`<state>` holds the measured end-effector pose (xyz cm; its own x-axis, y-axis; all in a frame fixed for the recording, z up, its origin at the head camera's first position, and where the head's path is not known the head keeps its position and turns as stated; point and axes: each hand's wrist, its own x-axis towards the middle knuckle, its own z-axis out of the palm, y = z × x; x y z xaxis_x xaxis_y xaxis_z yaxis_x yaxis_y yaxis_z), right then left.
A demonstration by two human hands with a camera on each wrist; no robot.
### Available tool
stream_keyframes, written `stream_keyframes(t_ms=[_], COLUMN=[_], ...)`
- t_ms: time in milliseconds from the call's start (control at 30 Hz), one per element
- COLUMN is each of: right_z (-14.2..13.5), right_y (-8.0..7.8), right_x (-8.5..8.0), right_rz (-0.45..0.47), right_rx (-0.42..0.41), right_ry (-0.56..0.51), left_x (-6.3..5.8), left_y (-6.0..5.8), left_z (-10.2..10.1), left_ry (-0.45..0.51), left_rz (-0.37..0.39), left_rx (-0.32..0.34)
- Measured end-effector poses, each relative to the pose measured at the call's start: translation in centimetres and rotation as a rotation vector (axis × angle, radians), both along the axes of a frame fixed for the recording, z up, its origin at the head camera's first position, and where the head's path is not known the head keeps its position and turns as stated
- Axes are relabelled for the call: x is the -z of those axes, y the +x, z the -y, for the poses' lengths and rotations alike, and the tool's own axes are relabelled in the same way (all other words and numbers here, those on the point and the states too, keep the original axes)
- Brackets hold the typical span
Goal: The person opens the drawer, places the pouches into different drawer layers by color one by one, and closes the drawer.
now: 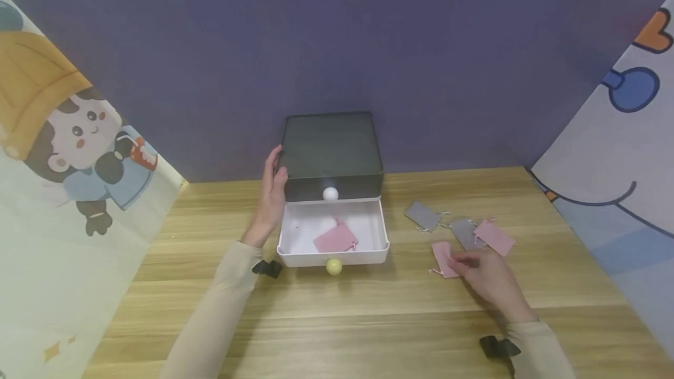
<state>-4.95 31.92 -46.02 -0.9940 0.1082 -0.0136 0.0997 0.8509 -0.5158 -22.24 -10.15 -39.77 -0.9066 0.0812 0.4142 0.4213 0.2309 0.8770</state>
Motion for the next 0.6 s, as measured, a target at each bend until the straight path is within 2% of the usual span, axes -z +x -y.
stream_keyframes(t_ms=[200, 300, 467, 600], right_z=[0.1, 0.0, 0.1, 0.3], right_y=[-0.1, 0.0, 0.3, 0.7], right_x=[0.0, 0.2, 0.1, -0.3], right_rz=[-0.053, -0.095, -0.151, -0.147], right_rx=[0.003, 0.009, 0.026, 0.050], right_ry=[-0.009, -0.008, -0.021, -0.049], left_x=[0.0, 0.1, 0.2, -0.1], left_y=[0.3, 0.3, 0.0, 0.1], left_z=[-0.4, -0.6, -0.2, 0.6], left_ry=[-0.003, 0.003, 0.055, 0.096], left_rz=[-0.016, -0.031, 0.013, 0.072], left_rx=[-0.042, -0.041, 0.013, 0.070])
